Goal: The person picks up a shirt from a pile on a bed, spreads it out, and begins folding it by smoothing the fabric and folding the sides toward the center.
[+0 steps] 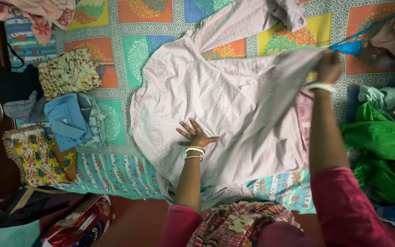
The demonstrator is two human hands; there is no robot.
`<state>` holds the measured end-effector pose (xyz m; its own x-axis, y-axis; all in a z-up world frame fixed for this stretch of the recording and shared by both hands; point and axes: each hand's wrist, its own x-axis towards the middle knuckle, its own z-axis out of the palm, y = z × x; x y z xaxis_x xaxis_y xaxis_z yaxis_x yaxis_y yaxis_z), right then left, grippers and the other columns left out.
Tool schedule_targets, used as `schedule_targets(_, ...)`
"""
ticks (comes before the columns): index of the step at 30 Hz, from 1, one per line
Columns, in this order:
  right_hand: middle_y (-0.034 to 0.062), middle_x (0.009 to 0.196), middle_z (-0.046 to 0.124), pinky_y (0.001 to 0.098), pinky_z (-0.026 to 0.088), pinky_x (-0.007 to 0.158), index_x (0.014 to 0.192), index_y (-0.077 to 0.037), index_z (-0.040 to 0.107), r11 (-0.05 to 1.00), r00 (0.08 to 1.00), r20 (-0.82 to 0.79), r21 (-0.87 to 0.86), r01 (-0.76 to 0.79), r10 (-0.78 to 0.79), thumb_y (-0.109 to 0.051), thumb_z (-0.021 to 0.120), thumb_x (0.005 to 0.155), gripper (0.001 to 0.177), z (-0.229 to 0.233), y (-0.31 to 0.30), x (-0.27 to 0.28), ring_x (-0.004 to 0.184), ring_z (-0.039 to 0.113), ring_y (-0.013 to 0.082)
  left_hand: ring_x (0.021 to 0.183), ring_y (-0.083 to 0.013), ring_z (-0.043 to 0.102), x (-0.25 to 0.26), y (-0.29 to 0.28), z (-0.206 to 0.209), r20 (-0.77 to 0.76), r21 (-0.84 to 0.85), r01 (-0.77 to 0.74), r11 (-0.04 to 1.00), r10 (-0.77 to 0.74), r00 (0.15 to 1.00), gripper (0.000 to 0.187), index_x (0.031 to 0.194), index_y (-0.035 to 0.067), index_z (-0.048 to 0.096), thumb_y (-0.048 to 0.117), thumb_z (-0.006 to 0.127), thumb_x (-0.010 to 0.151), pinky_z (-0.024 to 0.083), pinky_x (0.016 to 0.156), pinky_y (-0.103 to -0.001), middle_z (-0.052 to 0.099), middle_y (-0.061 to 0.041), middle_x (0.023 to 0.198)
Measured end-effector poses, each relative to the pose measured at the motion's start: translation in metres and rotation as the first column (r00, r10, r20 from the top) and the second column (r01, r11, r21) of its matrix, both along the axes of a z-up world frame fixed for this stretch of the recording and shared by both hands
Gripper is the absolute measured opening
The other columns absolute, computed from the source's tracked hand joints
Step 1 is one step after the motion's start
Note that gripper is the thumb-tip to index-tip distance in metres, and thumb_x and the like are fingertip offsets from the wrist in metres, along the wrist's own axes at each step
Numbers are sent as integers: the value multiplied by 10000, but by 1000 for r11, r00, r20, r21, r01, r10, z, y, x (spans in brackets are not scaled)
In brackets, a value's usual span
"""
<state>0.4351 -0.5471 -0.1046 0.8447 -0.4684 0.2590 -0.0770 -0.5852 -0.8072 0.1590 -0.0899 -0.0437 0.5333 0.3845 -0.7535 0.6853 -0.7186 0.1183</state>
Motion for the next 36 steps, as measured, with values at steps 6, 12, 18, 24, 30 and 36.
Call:
schedule_targets(6, 150, 1077, 729, 409, 543, 933, 1138, 2, 678, 998, 986, 167, 64, -23, 12, -34, 662, 943, 199, 25, -42, -26, 1000, 693, 301, 1408, -570, -423, -7, 1, -3, 85, -38, -4, 999, 7, 996, 1666, 1615, 137, -245, 711, 908, 559, -90, 989, -887, -433, -320, 1566)
schedule_targets(12, 196, 1350, 609, 521, 432, 1117, 1291, -17, 644, 786, 954, 112, -597, -158, 277, -42, 731, 857, 444, 56, 41, -90, 1304, 556, 384, 1567, -363, 144, 36, 50, -12, 657, 252, 0, 968, -171, 734, 838, 1498, 116, 478, 533, 748, 823, 83, 1119, -810, 263, -163, 1660)
schedule_targets(18, 183, 1608, 483, 546, 282, 1220, 1519, -94, 544, 588, 792, -258, -552, -591, 554, -197, 733, 890, 665, 32, 127, -66, 1477, 380, 401, 1355, -394, 512, 170, 142, -19, 829, 346, -30, 938, -291, 477, 565, 1399, 29, 578, 347, 658, 940, 373, 1099, -558, 512, -201, 1525)
schedule_targets(24, 116, 1655, 476, 602, 229, 1246, 1582, -124, 524, 698, 871, -265, -521, -491, 414, -246, 705, 983, 637, 18, 145, -42, 1533, 383, 369, 975, -394, 695, 231, 204, -5, 755, 367, -133, 921, -211, 620, 298, 1050, 63, 724, 337, 652, 959, 533, 866, -499, 741, -164, 1087)
schedule_targets(30, 42, 1375, 624, 705, 163, 1239, 1341, -205, 682, 590, 860, -358, -626, -511, 364, -309, 728, 957, 400, 16, 120, -11, 1405, 502, 295, 921, -411, 682, 241, 214, -35, 695, 320, -92, 943, -168, 699, 265, 981, 76, 737, 315, 625, 960, 523, 807, -494, 733, -181, 999)
schedule_targets(36, -43, 1116, 722, 519, 329, 1235, 1104, -247, 689, 220, 818, -427, -819, -530, 385, -252, 708, 1019, 88, -1, 38, 10, 1111, 622, 188, 901, -325, 682, 233, 267, -60, 958, -19, -245, 969, 88, 274, 224, 1074, 7, 705, 163, 557, 1009, 527, 807, -404, 726, -181, 1022)
